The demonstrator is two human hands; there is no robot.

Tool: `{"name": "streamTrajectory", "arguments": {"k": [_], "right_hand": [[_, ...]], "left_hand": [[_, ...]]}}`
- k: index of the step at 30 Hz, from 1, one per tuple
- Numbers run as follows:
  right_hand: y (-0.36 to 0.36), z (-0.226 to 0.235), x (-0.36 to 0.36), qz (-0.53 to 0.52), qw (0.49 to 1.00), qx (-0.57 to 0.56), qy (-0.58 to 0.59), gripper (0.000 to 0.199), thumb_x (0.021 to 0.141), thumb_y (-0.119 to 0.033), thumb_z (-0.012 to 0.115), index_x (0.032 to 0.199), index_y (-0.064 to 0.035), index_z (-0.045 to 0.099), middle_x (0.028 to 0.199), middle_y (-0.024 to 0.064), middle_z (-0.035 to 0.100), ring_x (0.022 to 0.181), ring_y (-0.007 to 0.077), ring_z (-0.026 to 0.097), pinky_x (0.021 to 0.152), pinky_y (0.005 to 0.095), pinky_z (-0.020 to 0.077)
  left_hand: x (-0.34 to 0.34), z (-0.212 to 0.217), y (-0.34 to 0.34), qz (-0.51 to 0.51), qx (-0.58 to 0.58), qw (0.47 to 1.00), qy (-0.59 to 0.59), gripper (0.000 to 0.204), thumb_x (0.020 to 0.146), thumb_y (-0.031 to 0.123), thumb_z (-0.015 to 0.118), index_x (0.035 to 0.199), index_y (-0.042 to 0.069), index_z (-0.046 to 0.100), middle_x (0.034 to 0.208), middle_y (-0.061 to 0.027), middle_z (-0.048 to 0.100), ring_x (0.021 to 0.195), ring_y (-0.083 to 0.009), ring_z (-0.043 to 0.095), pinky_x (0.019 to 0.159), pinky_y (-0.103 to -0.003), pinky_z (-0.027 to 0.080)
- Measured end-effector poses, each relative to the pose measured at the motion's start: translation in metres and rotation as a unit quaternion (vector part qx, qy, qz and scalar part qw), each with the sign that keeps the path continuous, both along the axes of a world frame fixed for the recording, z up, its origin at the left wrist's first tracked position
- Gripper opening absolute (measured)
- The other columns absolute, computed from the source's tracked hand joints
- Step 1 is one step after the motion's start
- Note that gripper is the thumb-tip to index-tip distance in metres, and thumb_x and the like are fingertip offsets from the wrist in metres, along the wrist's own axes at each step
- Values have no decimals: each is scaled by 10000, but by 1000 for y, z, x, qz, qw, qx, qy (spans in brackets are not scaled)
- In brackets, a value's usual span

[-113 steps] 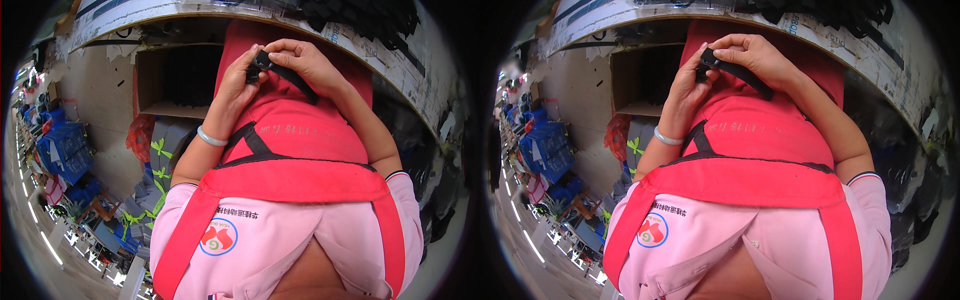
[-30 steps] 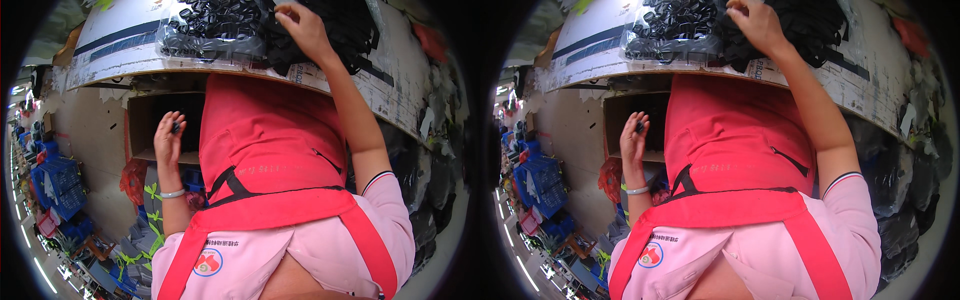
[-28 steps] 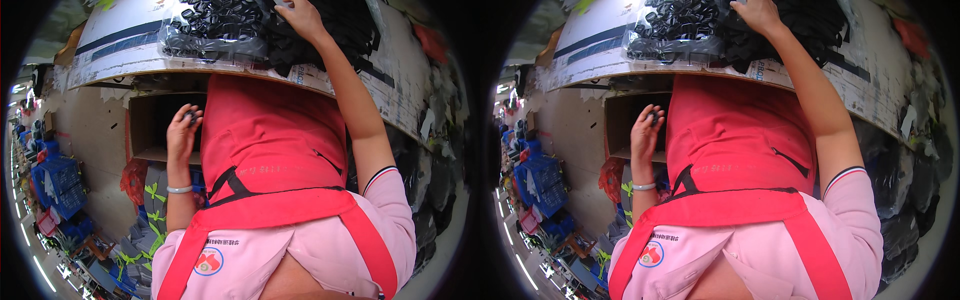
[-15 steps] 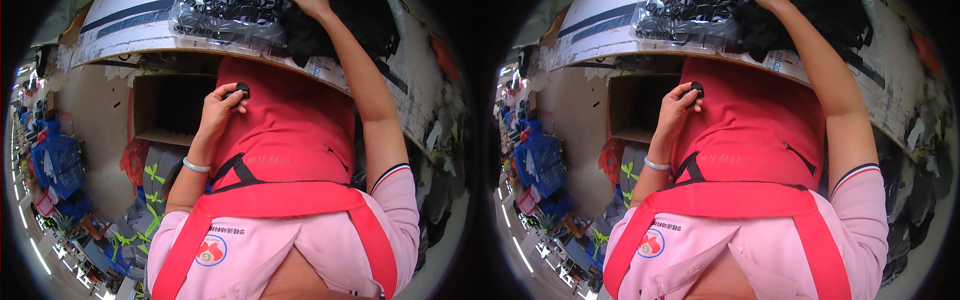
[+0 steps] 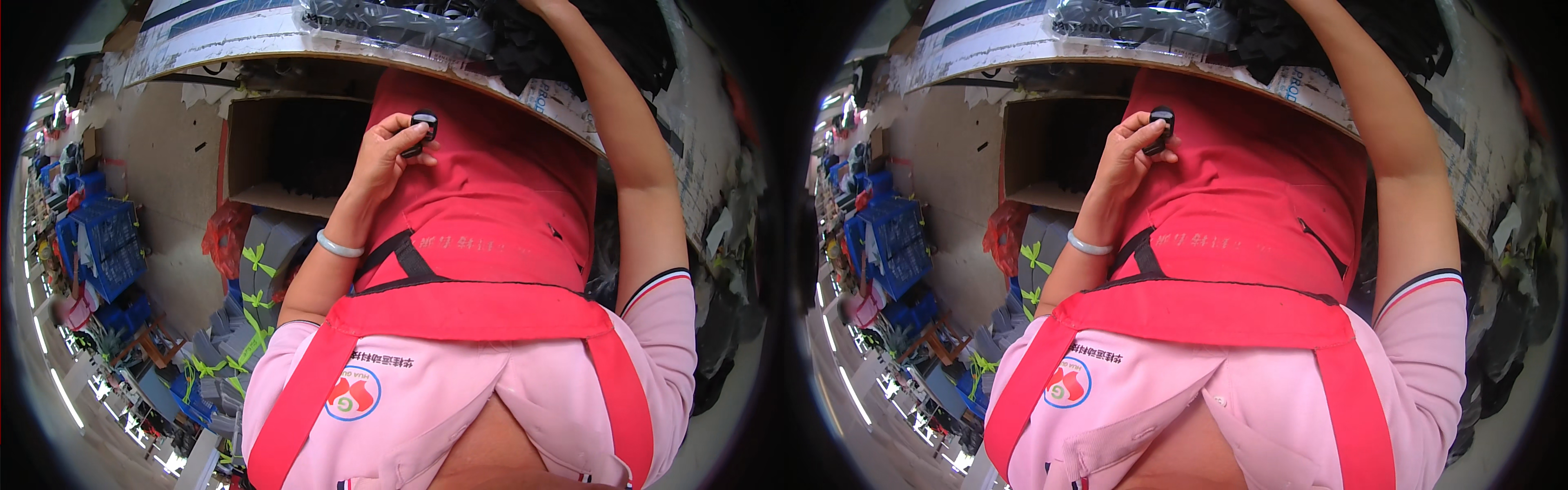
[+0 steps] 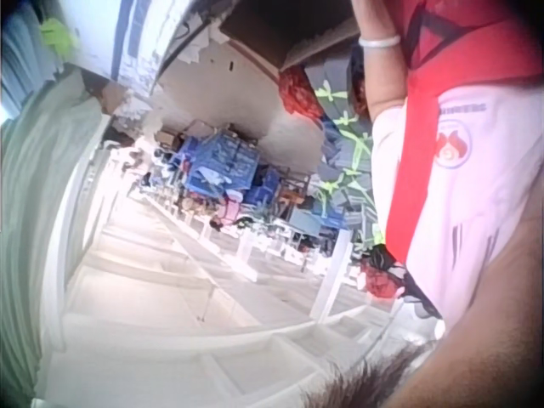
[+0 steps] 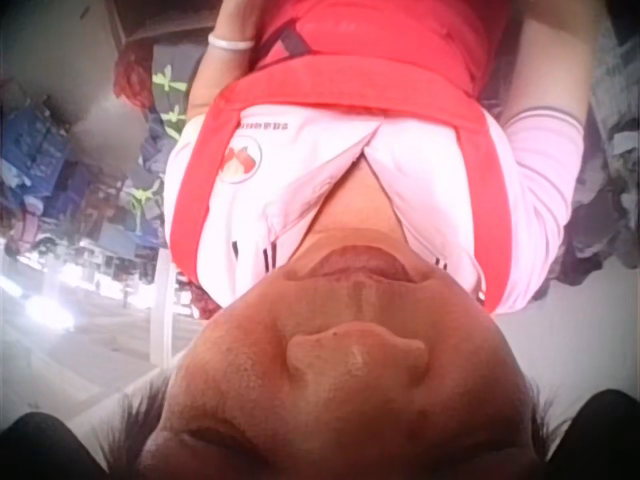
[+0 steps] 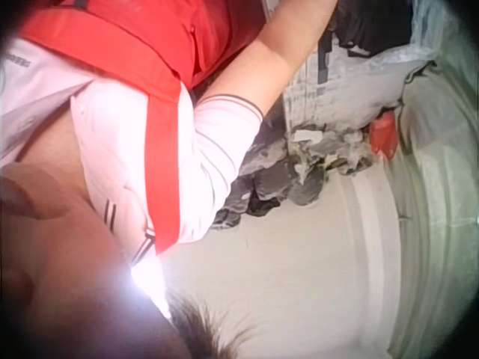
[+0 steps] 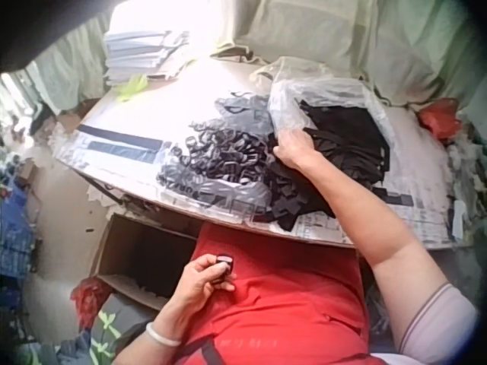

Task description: Assembling black plastic buckles and webbing straps.

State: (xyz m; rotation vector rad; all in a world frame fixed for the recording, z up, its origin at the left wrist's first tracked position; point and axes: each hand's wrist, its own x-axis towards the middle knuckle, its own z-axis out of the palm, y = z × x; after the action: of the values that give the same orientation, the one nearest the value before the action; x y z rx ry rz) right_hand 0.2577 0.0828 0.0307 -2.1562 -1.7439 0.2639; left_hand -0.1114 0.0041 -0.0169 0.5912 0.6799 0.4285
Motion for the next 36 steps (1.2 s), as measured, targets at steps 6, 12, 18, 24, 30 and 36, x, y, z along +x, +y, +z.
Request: {"name": "streamTrajectory", "arguments": {"k": [6, 12, 18, 24, 30, 36], "right_hand": [[-2, 24, -17, -5, 1000, -9, 16, 243, 782, -215, 626, 902, -17, 701, 845, 211, 679, 780, 345, 674, 718, 431, 543], [5, -12, 12, -104, 994, 4, 23, 241, 764, -277, 702, 938, -112, 683, 985, 124, 684, 983, 311, 638, 828, 423, 502], [-42, 72, -24, -36, 965, 260, 31, 168, 860, -186, 671, 920, -37, 621, 718, 90, 596, 625, 149, 553, 611, 296, 447], [-129, 95, -92, -11, 882, 54, 467, 81, 905, -102, 609, 959, -44, 594, 750, -27, 595, 607, 31, 527, 541, 187, 438], [-171, 34, -128, -44, 884, 2, 466, 101, 913, -78, 611, 1001, -35, 631, 760, -11, 605, 626, 44, 527, 551, 204, 444], [-167, 63, -100, -58, 799, 328, 500, 133, 944, -73, 587, 1070, -32, 586, 872, 84, 672, 609, 72, 551, 530, 202, 451]], "left_hand": [[-4, 1, -1, 30, 18, 999, -8, 119, 876, 53, 642, 975, 17, 587, 913, -98, 630, 793, -227, 675, 684, -365, 605], [0, -2, -8, -24, 9, 1000, -5, 109, 892, 68, 627, 967, 1, 584, 921, -128, 634, 821, -241, 677, 670, -353, 608], [8, 7, -5, 9, 25, 999, -19, 104, 859, -13, 635, 897, 12, 541, 996, -154, 623, 894, -282, 679, 748, -379, 614], [31, 4, -2, -1, 41, 999, 20, 120, 872, -16, 627, 867, 22, 513, 972, -153, 636, 854, -259, 686, 751, -368, 604], [61, 19, 2, 22, 55, 998, 38, 103, 881, 20, 629, 897, 17, 528, 927, -150, 656, 772, -218, 682, 691, -332, 594], [61, 18, 0, 6, 120, 991, 57, 130, 879, 39, 652, 964, 4, 560, 871, -108, 646, 729, -187, 669, 646, -304, 581]]}}
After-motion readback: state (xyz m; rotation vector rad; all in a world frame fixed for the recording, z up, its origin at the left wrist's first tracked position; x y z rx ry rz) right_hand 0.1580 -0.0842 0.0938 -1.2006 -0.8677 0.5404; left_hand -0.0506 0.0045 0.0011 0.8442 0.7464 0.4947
